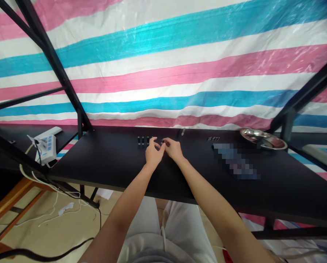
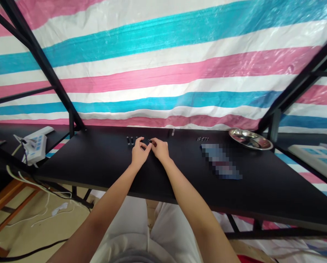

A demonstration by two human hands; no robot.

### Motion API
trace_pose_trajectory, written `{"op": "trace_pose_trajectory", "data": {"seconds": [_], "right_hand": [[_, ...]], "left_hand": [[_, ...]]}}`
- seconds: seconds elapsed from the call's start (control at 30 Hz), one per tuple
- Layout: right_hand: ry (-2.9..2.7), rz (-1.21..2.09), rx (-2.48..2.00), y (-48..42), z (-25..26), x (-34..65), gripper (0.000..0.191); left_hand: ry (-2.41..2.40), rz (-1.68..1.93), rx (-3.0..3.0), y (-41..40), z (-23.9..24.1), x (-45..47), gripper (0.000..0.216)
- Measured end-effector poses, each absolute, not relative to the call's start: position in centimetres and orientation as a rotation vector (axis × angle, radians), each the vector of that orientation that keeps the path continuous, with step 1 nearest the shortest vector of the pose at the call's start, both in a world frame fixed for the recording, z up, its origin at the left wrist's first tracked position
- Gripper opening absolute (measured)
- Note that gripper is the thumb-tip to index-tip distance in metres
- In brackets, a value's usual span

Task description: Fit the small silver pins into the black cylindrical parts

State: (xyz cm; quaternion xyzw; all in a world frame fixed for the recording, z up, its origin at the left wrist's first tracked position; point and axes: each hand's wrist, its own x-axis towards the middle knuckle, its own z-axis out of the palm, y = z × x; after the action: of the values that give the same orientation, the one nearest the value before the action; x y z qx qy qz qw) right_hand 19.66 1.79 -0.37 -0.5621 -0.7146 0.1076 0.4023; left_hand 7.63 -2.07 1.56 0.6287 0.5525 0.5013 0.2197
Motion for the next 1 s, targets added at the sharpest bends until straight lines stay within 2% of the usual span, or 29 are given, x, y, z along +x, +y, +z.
{"op": "trace_pose_trajectory", "data": {"seconds": [0.07,0.23,0.37,0.47,0.6,0.73,1.0], "right_hand": [[-1.872,0.08,-1.376,0.7,0.3,20.2,0.023],[-1.853,-0.161,-1.354,-0.9,1.3,20.7,0.024],[-1.587,0.003,-1.285,-1.3,1.3,21.0,0.029],[-1.344,0.26,-1.241,-1.4,1.3,21.2,0.036],[-1.313,0.576,-1.189,-1.5,1.2,21.0,0.045],[-1.374,0.619,-1.229,-1.6,1.3,20.8,0.054],[-1.346,0.665,-1.155,-1.8,1.8,20.7,0.051]], "left_hand": [[1.477,1.405,1.784,-2.2,1.6,7.7,0.049],[1.38,1.419,1.883,-1.9,1.1,7.7,0.016],[1.28,1.478,1.88,-1.6,0.8,7.8,0.016],[1.194,1.523,1.898,-1.5,0.8,7.8,0.016],[1.141,1.531,1.951,-1.6,0.8,7.8,0.016],[1.147,1.522,1.969,-1.7,0.8,7.8,0.016],[1.207,1.473,1.967,-1.9,1.1,7.9,0.018]]}}
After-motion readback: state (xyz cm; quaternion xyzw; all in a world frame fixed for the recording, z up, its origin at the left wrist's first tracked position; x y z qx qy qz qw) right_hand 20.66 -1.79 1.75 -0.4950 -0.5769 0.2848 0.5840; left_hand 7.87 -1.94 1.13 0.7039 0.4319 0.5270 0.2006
